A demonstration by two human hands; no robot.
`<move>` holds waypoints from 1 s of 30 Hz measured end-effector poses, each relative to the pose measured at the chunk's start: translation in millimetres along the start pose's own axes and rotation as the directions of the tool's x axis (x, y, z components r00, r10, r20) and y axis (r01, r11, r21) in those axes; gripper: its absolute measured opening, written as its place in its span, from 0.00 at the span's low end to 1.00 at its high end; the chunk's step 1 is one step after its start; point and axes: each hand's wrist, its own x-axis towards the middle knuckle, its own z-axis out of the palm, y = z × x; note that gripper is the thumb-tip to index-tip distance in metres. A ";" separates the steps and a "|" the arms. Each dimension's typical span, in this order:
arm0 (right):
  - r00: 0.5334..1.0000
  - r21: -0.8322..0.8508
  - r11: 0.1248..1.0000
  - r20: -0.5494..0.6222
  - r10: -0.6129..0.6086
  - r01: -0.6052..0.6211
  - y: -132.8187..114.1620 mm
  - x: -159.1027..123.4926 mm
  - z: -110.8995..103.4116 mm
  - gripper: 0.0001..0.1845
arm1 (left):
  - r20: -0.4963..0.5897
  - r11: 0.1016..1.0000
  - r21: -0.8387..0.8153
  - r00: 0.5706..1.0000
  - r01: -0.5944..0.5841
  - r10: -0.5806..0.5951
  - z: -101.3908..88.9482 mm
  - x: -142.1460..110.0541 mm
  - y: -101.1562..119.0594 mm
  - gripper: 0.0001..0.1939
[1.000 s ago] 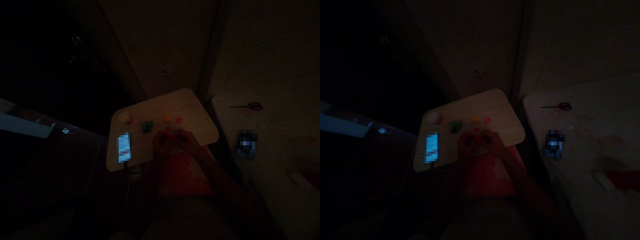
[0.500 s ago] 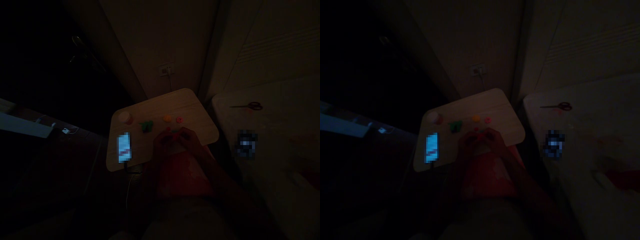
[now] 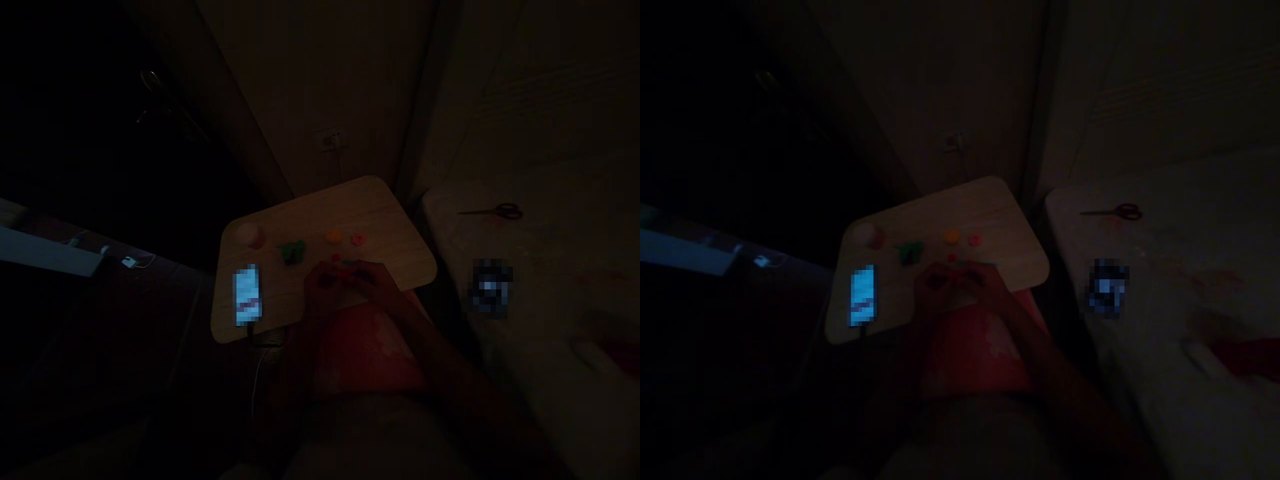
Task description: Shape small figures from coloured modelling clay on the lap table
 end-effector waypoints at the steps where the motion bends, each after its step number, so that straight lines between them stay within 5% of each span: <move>1: 1.000 -0.011 1.000 -0.006 0.005 -0.005 0.5 0.4 0.6 0.17 | -0.010 1.000 0.013 1.000 -0.016 0.016 0.1 -0.8 0.1 0.15; 9: 0.984 -0.064 0.996 -0.169 0.049 -0.061 7.4 2.5 6.0 0.20 | 0.039 0.986 0.080 0.989 -0.148 0.145 1.9 1.1 7.4 0.11; 16: 0.977 0.010 0.996 -0.195 0.084 -0.084 7.3 2.6 6.0 0.20 | 0.019 1.000 -0.027 1.000 0.014 -0.014 0.9 -1.4 -0.4 0.15; 24: 0.989 0.302 0.944 -0.023 0.146 -0.133 -0.9 3.2 -2.1 0.22 | 0.156 1.000 0.000 0.987 -0.026 0.025 -2.1 1.3 -3.6 0.15; 30: 0.987 0.357 0.921 0.076 0.140 -0.158 -6.0 3.2 -5.3 0.21 | 0.180 1.000 0.011 0.984 -0.022 0.019 -4.4 2.4 -1.9 0.16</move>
